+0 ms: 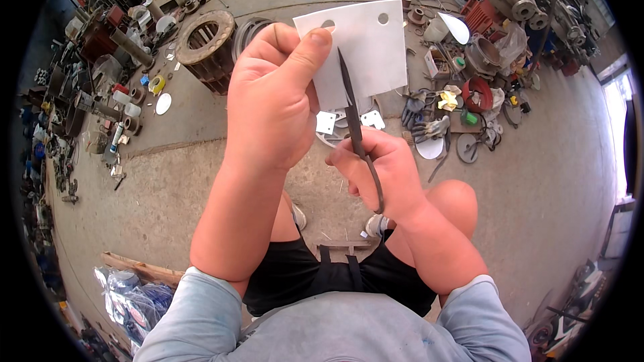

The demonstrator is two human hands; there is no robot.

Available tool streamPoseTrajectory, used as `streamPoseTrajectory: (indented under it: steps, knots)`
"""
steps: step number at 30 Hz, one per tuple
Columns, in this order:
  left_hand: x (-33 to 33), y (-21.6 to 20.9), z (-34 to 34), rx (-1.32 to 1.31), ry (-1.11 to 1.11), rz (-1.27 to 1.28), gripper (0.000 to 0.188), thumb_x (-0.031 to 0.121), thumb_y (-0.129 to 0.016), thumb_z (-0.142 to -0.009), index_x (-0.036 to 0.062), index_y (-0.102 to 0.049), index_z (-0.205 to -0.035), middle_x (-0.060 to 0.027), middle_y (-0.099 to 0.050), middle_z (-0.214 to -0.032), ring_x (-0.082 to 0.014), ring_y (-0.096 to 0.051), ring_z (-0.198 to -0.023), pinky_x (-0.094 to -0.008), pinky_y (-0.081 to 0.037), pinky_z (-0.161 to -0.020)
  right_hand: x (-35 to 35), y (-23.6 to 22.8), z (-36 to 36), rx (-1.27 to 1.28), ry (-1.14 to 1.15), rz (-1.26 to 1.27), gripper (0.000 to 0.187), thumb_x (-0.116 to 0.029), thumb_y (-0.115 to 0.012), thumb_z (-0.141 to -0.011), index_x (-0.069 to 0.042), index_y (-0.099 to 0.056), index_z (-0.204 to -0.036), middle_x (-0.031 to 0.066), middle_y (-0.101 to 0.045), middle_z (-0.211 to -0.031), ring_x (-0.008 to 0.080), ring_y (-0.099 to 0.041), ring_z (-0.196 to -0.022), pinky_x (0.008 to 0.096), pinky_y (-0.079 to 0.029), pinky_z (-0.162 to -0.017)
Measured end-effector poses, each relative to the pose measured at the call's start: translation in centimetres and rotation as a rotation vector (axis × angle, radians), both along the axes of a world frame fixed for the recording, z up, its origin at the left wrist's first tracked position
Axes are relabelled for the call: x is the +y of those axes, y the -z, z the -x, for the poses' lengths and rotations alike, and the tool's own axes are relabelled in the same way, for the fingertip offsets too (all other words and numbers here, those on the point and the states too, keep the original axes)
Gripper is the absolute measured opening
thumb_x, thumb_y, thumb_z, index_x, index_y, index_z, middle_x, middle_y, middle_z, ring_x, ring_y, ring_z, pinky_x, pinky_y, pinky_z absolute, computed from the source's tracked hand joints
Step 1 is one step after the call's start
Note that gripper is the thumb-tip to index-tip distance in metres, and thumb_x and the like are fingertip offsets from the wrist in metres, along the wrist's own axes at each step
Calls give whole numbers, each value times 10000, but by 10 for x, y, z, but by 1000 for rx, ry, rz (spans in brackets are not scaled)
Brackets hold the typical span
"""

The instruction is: The person uses shears to cut small white plastic sheets into shapes with two holes and a central slot. They repeatedly pick up sheets, cut along marked lines, and place the finished pieces on a circular metal tray.

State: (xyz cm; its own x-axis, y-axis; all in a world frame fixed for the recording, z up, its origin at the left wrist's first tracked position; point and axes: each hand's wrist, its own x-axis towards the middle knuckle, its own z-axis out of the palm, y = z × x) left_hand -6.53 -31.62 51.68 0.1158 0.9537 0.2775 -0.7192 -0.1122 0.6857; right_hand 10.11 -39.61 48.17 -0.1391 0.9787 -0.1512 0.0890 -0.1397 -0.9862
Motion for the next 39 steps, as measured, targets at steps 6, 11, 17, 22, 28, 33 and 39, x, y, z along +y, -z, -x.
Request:
streamPoseTrajectory:
  steps: [6,11,17,22,28,33,39]
  knots:
    - [-3,-3,-3,36,-40,30,179,48,-621,-1099,56,-560,-931,-100,-741,-1000,-146,-749,-899,-324,-652,-835,0,-9,1,-18,17,-8,197,-118,-774,-926,26,-705,-809,34,-540,-709,112,-508,-673,317,-407,-602]
    - [-5,-3,-4,16,-31,40,166,51,-614,-1102,58,-562,-944,-105,-741,-1006,-148,-749,-889,-317,-649,-825,-2,-6,-2,-43,16,2,227,-137,-773,-937,32,-700,-804,25,-537,-698,100,-500,-646,319,-398,-576]
    - [-7,-2,-2,2,-61,78,135,85,-628,-1105,60,-570,-985,-91,-734,-981,-151,-747,-866,-319,-647,-791,-7,-9,-4,1,26,115,252,-180,-806,-930,6,-708,-790,25,-525,-695,102,-485,-615,325,-380,-545]
    - [4,5,-15,98,-268,127,111,115,-660,-1094,41,-590,-1049,-84,-736,-970,-143,-744,-842,-301,-633,-744,7,8,-17,-272,188,-682,335,-275,-946,-829,-19,-731,-814,8,-509,-693,114,-477,-599,300,-357,-527]
    - [-4,11,-36,285,-90,176,108,69,-669,-1071,-3,-643,-1146,-72,-746,-1025,-115,-723,-871,-280,-607,-751,29,-7,-23,-446,313,-771,308,-138,-946,-758,1,-747,-948,71,-560,-752,199,-553,-585,345,-478,-551]
    - [-4,21,-38,473,-28,129,225,30,-673,-1050,-72,-699,-1249,-86,-785,-1092,-95,-711,-917,-257,-563,-815,30,-7,-39,-556,377,-783,208,-85,-866,-832,-9,-697,-925,94,-585,-768,256,-591,-627,369,-480,-575]
    - [-17,23,-41,738,58,99,209,22,-658,-1051,-66,-714,-1232,-66,-787,-1044,-77,-696,-885,-252,-558,-794,49,-6,-60,-520,411,-782,244,-149,-863,-861,-16,-668,-920,96,-612,-830,261,-618,-649,368,-501,-599]
